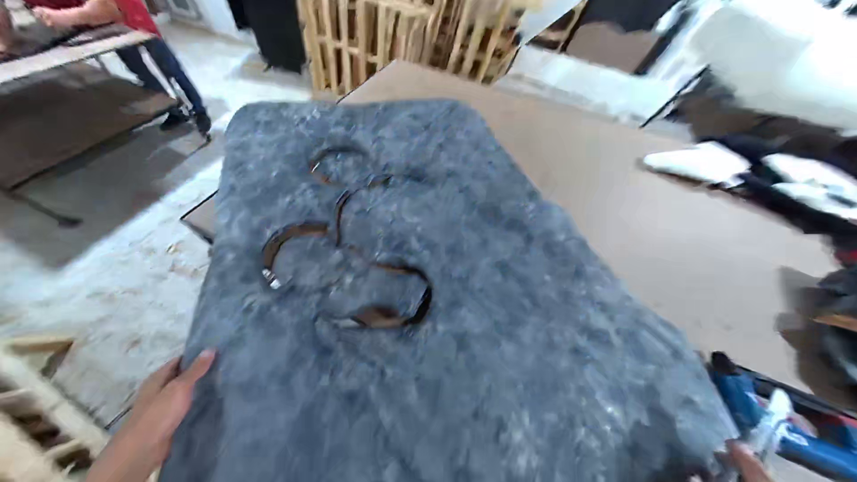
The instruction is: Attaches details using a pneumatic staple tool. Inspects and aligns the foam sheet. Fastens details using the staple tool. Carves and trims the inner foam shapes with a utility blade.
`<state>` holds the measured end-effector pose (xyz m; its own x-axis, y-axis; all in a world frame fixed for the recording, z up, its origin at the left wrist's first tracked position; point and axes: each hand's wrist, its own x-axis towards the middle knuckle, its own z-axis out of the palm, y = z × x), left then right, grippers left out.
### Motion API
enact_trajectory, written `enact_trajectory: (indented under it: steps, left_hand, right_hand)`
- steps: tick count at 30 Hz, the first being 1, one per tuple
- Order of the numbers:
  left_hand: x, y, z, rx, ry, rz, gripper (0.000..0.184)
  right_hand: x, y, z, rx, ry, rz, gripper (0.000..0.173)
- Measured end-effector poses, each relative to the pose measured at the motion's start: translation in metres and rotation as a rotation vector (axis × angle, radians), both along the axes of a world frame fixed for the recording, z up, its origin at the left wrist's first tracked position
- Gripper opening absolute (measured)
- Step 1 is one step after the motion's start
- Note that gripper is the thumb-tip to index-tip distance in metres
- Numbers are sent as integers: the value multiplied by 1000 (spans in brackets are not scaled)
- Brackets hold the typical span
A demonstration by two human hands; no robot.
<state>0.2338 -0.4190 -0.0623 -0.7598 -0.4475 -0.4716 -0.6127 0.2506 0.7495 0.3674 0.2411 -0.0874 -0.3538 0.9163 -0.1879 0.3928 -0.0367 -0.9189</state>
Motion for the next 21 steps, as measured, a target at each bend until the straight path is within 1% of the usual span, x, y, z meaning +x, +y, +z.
enact_trajectory:
  steps: [2, 3, 4, 5, 6, 7, 8, 9, 10, 12, 13, 15, 17, 19, 21]
  left_hand:
    - [-26, 21, 9, -35, 18, 28, 48]
    - [-37, 29, 14, -117, 20, -1, 46]
    - [-46, 35, 21, -261, 37, -71, 44]
    - [-52, 41, 29, -458, 83, -182, 46]
    - [-57, 52, 36, -639, 179, -297, 49]
    - [-61, 69, 40, -751, 278, -408, 48]
    - [-63, 94, 40, -798, 346, -533, 44]
    - [-62, 123, 35, -802, 367, -678, 39]
    - [-60, 151, 24, -802, 345, -828, 39]
    - [-56, 189, -2, -787, 228, -1055, 50]
    - [-55, 198, -12, -793, 195, -1105, 55]
    - [-57, 203, -25, -834, 213, -1140, 62]
    - [-61, 202, -30, -828, 204, -1174, 64]
    - [-69, 202, -29, -770, 164, -1217, 66]
    - [-79, 202, -25, -705, 157, -1251, 67]
  right_hand:
    - [-27, 24, -1, -51, 37, 70, 32]
    - [-38, 33, 1, -73, 52, 90, 29]
    - [-46, 36, 3, -89, 51, 110, 28]
    - [-51, 37, 4, -90, 34, 122, 28]
    - [-52, 33, 6, -70, -2, 138, 30]
    - [-53, 26, 8, -28, -39, 161, 36]
    - [-54, 15, 9, 37, -68, 181, 39]
    - [-56, 0, 10, 107, -76, 201, 42]
    - [-59, -18, 11, 172, -69, 227, 46]
    - [-60, -55, 15, 267, -62, 322, 48]
    - [-60, -69, 15, 300, -71, 378, 48]
    - [-56, -88, 15, 307, -74, 484, 47]
    - [-46, -97, 13, 250, -26, 579, 47]
    - [-39, -108, 20, 178, -13, 589, 46]
    - [-32, -120, 37, 168, -46, 548, 39]
